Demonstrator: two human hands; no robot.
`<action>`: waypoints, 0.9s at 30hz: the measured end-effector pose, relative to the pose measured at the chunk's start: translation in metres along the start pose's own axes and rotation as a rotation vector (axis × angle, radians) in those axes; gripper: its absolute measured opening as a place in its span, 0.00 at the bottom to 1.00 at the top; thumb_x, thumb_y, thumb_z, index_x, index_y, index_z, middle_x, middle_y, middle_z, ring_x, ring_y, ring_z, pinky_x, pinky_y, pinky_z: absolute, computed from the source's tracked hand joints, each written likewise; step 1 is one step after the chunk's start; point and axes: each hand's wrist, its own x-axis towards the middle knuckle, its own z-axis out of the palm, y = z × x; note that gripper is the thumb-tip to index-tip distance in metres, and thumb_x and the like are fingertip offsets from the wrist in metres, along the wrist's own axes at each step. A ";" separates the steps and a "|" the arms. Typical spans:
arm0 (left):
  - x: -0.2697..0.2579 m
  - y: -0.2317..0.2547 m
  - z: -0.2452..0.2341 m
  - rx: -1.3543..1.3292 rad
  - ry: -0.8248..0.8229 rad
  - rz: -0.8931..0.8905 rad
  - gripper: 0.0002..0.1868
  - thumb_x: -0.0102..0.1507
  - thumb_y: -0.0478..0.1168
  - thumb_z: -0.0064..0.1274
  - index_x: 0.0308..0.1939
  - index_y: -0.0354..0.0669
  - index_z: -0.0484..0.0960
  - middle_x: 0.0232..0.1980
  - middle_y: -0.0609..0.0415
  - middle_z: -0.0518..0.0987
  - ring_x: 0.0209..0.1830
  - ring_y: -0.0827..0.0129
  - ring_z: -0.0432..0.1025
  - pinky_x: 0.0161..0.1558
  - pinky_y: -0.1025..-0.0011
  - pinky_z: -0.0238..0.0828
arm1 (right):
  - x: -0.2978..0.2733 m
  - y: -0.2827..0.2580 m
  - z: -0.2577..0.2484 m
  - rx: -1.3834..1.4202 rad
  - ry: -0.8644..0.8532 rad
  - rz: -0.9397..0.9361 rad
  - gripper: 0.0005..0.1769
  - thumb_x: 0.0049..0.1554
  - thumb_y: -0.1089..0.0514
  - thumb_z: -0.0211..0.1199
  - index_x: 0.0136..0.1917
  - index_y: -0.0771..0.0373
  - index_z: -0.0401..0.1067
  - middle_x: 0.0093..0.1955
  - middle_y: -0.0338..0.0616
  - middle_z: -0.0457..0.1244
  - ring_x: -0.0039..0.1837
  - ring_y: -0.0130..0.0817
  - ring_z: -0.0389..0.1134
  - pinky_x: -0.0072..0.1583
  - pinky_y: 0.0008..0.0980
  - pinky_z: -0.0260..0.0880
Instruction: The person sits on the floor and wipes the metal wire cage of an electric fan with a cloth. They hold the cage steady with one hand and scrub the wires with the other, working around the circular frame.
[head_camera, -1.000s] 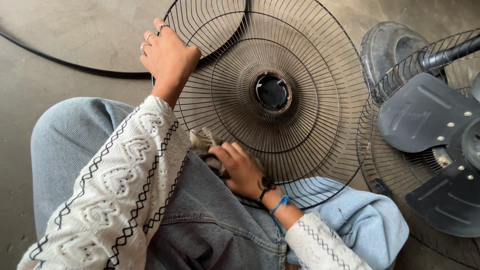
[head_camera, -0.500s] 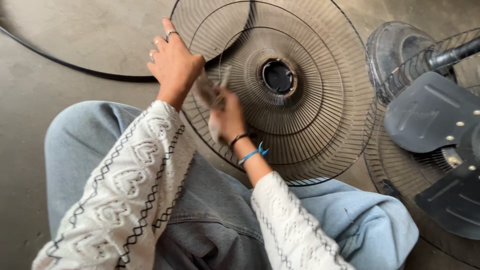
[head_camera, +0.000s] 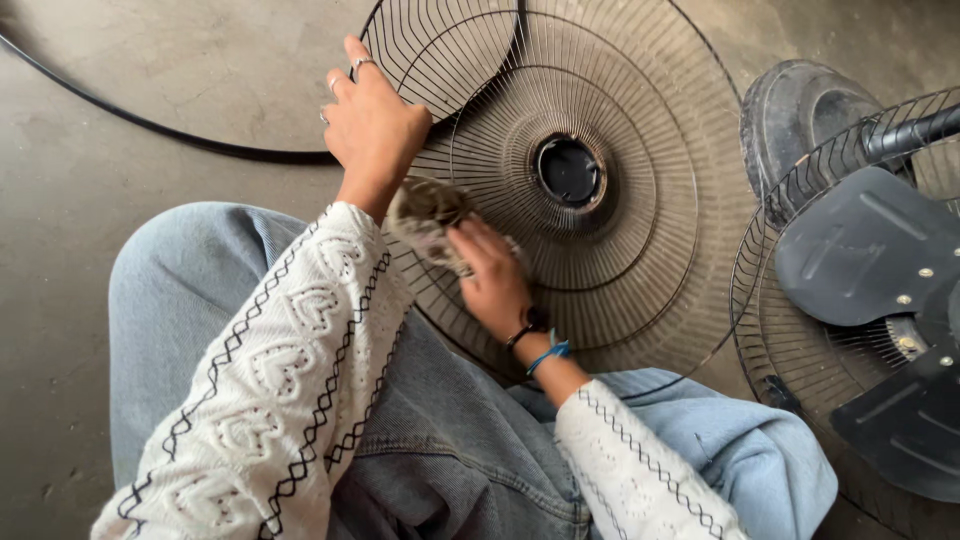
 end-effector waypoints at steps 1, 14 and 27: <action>-0.001 -0.002 -0.001 0.005 -0.005 -0.003 0.53 0.52 0.42 0.59 0.78 0.44 0.49 0.70 0.32 0.62 0.60 0.31 0.66 0.56 0.49 0.69 | -0.008 -0.009 0.005 0.028 -0.037 -0.008 0.30 0.51 0.70 0.56 0.67 0.69 0.71 0.72 0.56 0.61 0.75 0.52 0.62 0.76 0.46 0.58; -0.004 -0.005 0.002 0.017 -0.025 0.048 0.49 0.52 0.40 0.56 0.78 0.46 0.55 0.71 0.37 0.65 0.64 0.33 0.65 0.59 0.48 0.68 | 0.012 -0.055 -0.030 0.080 -0.028 0.025 0.36 0.48 0.77 0.55 0.68 0.61 0.71 0.73 0.56 0.61 0.77 0.50 0.59 0.75 0.46 0.60; -0.002 -0.005 0.006 0.088 0.076 0.078 0.50 0.51 0.43 0.60 0.76 0.42 0.55 0.69 0.33 0.64 0.62 0.31 0.65 0.58 0.47 0.66 | 0.026 -0.020 -0.016 -0.222 -0.107 -0.072 0.44 0.48 0.61 0.60 0.78 0.43 0.62 0.83 0.49 0.48 0.81 0.55 0.50 0.79 0.56 0.43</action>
